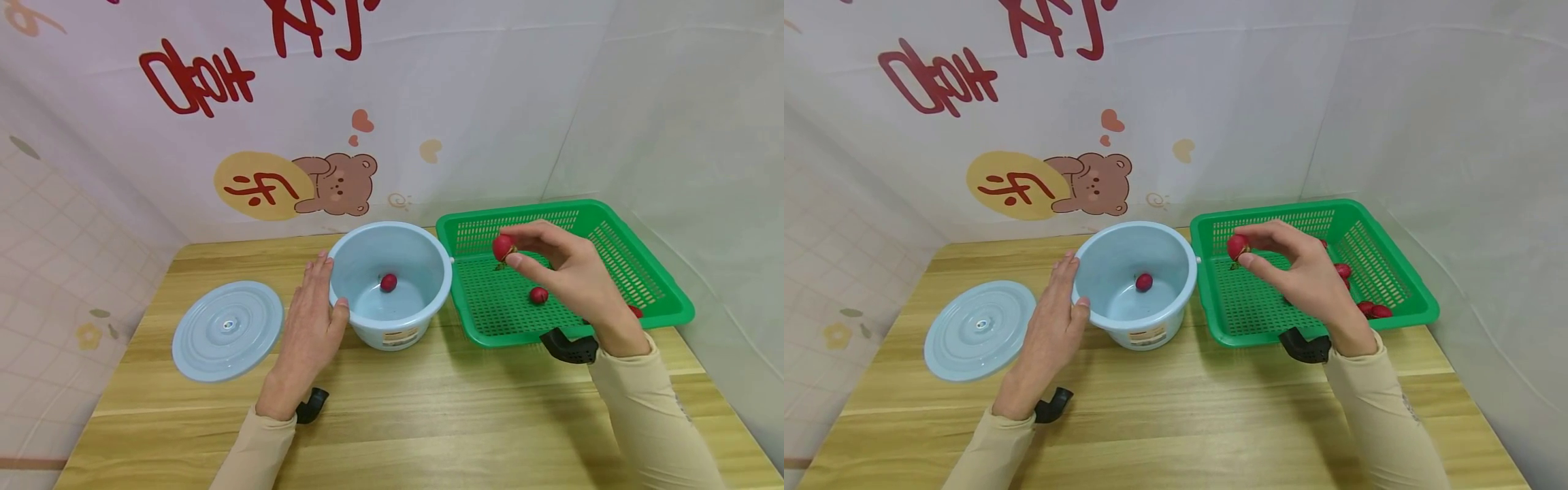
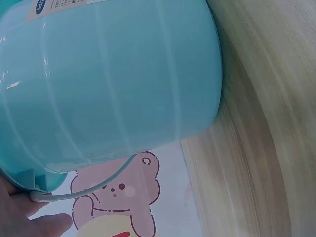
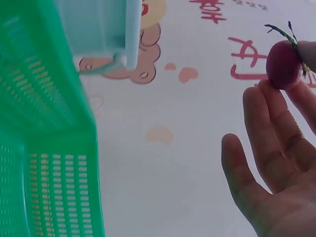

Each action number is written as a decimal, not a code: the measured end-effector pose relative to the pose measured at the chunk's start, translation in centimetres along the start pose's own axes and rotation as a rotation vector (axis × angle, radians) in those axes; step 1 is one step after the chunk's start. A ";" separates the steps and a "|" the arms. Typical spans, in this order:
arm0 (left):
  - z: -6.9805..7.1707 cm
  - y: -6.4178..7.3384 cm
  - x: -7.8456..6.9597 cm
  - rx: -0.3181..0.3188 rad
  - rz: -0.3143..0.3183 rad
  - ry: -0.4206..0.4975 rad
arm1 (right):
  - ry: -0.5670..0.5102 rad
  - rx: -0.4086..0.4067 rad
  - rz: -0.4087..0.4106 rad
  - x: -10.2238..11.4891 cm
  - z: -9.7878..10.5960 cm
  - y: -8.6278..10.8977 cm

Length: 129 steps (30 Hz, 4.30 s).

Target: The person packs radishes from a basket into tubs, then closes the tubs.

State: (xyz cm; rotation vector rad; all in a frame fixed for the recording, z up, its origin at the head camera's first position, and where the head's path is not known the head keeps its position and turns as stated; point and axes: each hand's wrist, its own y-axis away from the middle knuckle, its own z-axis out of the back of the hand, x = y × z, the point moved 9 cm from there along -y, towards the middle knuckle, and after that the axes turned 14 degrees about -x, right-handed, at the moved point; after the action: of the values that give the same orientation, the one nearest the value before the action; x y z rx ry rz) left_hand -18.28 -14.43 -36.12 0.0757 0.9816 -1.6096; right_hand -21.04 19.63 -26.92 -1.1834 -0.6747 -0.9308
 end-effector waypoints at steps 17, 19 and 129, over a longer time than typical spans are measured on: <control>0.0 0.0 0.0 -0.014 -0.009 0.000 | -0.029 -0.061 0.259 2.4 -4.6 0.1; 0.0 0.0 -0.1 -0.016 -0.012 0.000 | -0.022 -0.067 0.281 2.5 -5.2 0.1; -0.1 0.0 0.1 -0.011 -0.020 0.002 | 0.521 0.389 -0.178 -13.9 4.2 3.2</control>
State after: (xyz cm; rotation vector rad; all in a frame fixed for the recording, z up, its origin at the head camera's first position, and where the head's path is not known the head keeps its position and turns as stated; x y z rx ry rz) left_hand -18.35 -14.44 -36.29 0.0595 0.9955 -1.6223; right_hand -24.70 27.47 -39.03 -0.5087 -0.5075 -1.1401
